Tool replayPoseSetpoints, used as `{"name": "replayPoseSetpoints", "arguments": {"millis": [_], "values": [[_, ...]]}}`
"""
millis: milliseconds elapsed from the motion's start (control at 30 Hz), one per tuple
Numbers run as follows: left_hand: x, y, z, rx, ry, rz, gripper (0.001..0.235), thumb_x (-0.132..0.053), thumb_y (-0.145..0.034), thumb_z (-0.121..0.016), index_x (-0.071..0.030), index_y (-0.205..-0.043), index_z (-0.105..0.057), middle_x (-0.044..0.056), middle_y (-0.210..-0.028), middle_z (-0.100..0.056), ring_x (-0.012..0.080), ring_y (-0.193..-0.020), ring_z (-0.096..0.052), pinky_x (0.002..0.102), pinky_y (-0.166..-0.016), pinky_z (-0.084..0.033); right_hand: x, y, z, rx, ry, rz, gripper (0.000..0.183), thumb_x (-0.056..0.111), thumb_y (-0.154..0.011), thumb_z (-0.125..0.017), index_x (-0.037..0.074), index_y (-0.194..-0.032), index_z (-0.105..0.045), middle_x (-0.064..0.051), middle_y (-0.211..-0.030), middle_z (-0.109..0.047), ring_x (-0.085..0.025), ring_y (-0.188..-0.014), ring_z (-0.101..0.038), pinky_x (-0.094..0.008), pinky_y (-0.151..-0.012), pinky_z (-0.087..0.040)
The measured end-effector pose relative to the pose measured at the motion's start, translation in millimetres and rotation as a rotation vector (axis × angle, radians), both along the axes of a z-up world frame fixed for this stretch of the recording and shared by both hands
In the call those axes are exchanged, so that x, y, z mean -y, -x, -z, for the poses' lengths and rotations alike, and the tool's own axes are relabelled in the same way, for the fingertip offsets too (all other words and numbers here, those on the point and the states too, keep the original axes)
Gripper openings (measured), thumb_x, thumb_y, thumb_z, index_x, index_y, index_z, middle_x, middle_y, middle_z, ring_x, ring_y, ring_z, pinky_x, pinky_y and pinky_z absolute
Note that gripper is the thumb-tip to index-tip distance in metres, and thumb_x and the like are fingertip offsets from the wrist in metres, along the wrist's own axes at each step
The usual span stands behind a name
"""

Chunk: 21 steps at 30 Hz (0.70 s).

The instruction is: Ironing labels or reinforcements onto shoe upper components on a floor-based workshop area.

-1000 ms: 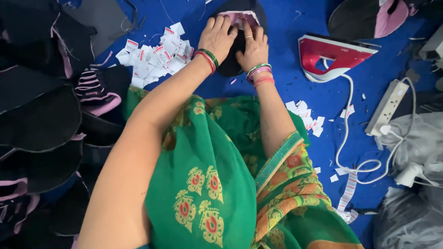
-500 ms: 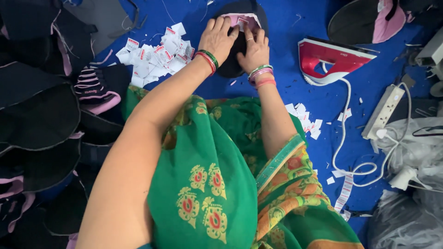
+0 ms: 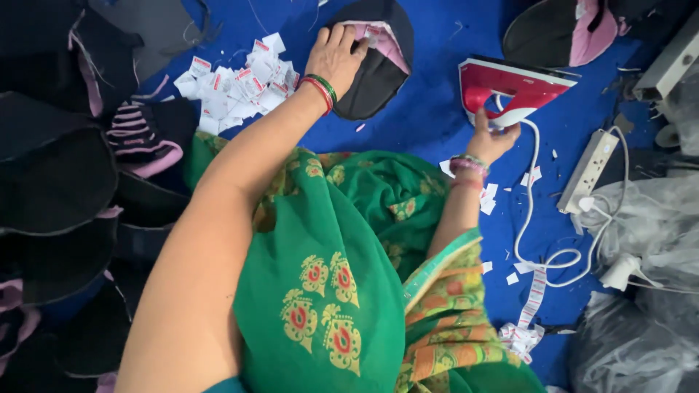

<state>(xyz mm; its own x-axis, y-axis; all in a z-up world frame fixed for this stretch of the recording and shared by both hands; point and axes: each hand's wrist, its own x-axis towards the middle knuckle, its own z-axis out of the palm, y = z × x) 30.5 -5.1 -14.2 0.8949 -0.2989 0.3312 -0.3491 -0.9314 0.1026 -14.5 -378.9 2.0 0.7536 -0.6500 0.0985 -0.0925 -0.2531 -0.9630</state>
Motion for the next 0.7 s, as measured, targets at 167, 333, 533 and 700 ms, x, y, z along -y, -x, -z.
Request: {"name": "replayPoseSetpoints", "arguments": {"millis": [167,333,533,700], "values": [[3,3,5,0.012,0.046,-0.018,0.039,-0.018,-0.097,-0.053,-0.017,-0.132,-0.072,0.012,-0.119,-0.061,0.0299,-0.116,-0.050,0.043,-0.093,-0.039,2,-22,-42,0.229,0.371,-0.249,0.052,0.008,-0.085,-0.088,-0.001,-0.127,-0.060,-0.014,-0.106,-0.074,-0.022,-0.092,-0.072,-0.036,-0.084,-0.060],[3,4,0,-0.050,0.143,-0.038,0.038,-0.016,-0.099,-0.053,-0.016,-0.132,-0.072,0.014,-0.121,-0.061,0.0312,-0.120,-0.050,0.043,-0.097,-0.039,-46,-24,-158,-0.012,0.977,-0.764,0.062,0.038,-0.099,-0.093,0.000,-0.129,-0.055,-0.025,-0.101,-0.073,-0.039,-0.092,-0.075,-0.043,-0.075,-0.060],[6,4,3,0.027,0.170,-0.081,0.041,-0.013,-0.093,-0.054,-0.021,-0.128,-0.073,0.013,-0.124,-0.060,0.0317,-0.123,-0.049,0.043,-0.099,-0.038,-160,0,-197,-0.280,1.236,-1.028,0.067,0.051,-0.092,-0.075,0.017,-0.147,-0.057,-0.022,-0.086,-0.073,-0.042,-0.076,-0.071,-0.052,-0.063,-0.057],[5,2,-15,0.008,0.134,-0.047,0.032,-0.019,-0.092,-0.057,-0.014,-0.119,-0.074,0.014,-0.120,-0.060,0.0319,-0.121,-0.051,0.043,-0.101,-0.039,-206,-40,-136,-0.503,1.280,-0.910,0.063,0.049,-0.093,-0.071,0.017,-0.145,-0.054,-0.021,-0.087,-0.073,-0.041,-0.077,-0.072,-0.053,-0.063,-0.057]]}}
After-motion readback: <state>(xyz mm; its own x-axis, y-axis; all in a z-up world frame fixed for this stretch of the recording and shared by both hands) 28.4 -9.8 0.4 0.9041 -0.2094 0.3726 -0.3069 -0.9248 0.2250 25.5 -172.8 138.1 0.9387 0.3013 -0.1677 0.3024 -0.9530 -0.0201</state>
